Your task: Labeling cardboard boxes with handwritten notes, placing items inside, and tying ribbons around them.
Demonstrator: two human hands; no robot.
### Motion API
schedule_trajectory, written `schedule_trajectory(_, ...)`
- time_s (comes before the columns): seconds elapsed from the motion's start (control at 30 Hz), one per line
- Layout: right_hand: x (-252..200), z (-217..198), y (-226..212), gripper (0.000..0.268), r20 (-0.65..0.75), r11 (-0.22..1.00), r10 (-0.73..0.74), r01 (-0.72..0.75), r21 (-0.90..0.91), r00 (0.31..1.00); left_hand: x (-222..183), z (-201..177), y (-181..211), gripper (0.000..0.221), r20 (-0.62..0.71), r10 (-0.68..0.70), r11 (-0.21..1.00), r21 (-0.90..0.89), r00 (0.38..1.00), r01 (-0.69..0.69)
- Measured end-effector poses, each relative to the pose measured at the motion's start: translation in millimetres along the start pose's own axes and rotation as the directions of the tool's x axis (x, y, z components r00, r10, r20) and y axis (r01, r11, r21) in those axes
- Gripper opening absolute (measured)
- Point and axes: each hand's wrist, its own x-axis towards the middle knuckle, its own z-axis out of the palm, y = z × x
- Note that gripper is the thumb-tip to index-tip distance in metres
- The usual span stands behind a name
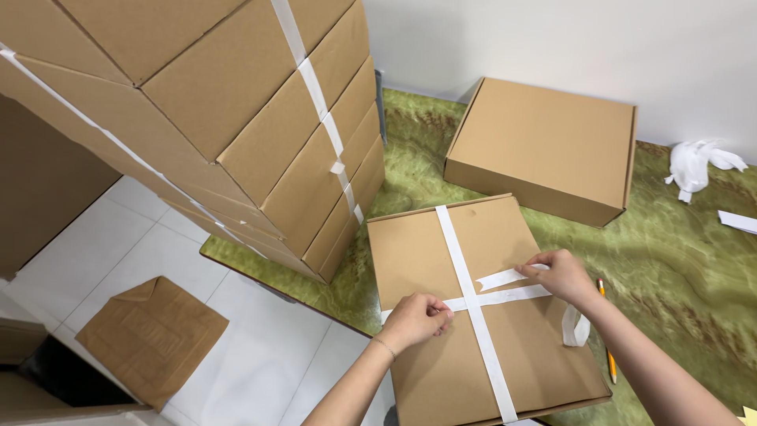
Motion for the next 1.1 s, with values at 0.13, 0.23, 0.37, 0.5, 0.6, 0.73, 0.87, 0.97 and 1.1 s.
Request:
schedule_trajectory(0.13,10,23,-6,0.039,0.034,0.999,-0.037,0.037,0.002,0.999,0,-2,8,0.021,-0.087,0.006,0.991,0.132,0.996,0.005)
schedule_trajectory(0.23,2,34,-24,0.039,0.071,0.997,-0.067,0.064,0.049,0.995,15,2,9,0.02,-0.21,0.046,0.966,0.257,0.977,0.009)
schedule_trajectory(0.37,-3,45,-33,0.036,0.104,0.995,-0.082,0.076,0.057,0.991,45,18,7,0.018,-0.349,0.175,0.885,0.465,0.921,0.008)
schedule_trajectory(0.5,-3,42,-36,0.035,0.119,0.996,-0.08,0.074,0.048,0.99,81,38,-14,0.019,-0.336,0.194,0.839,0.544,0.922,0.021)
schedule_trajectory(0.6,3,36,-31,0.035,0.142,0.995,-0.085,0.078,0.056,0.986,87,33,-28,0.018,-0.331,0.228,0.82,0.573,0.916,0.003)
schedule_trajectory(0.73,-12,-4,-52,0.033,0.186,0.99,-0.125,0.109,0.092,0.975,42,-14,-19,0.017,-0.406,0.211,0.912,0.409,0.889,-0.029)
schedule_trajectory(0.87,-6,-32,-52,0.029,0.138,0.99,-0.131,0.138,-0.041,0.982,-10,-60,-22,0.02,-0.494,0.056,0.989,0.145,0.868,0.019)
schedule_trajectory(0.97,-20,-49,-68,0.032,0.126,0.984,-0.125,0.14,-0.113,0.984,-46,-83,-44,0.014,-0.559,-0.023,0.999,0.021,0.829,0.042)
schedule_trajectory(1.1,6,-50,-24,0.034,0.06,0.984,-0.143,0.148,-0.096,0.988,-67,-98,-115,0.004,-0.634,-0.086,0.996,-0.083,0.769,0.043)
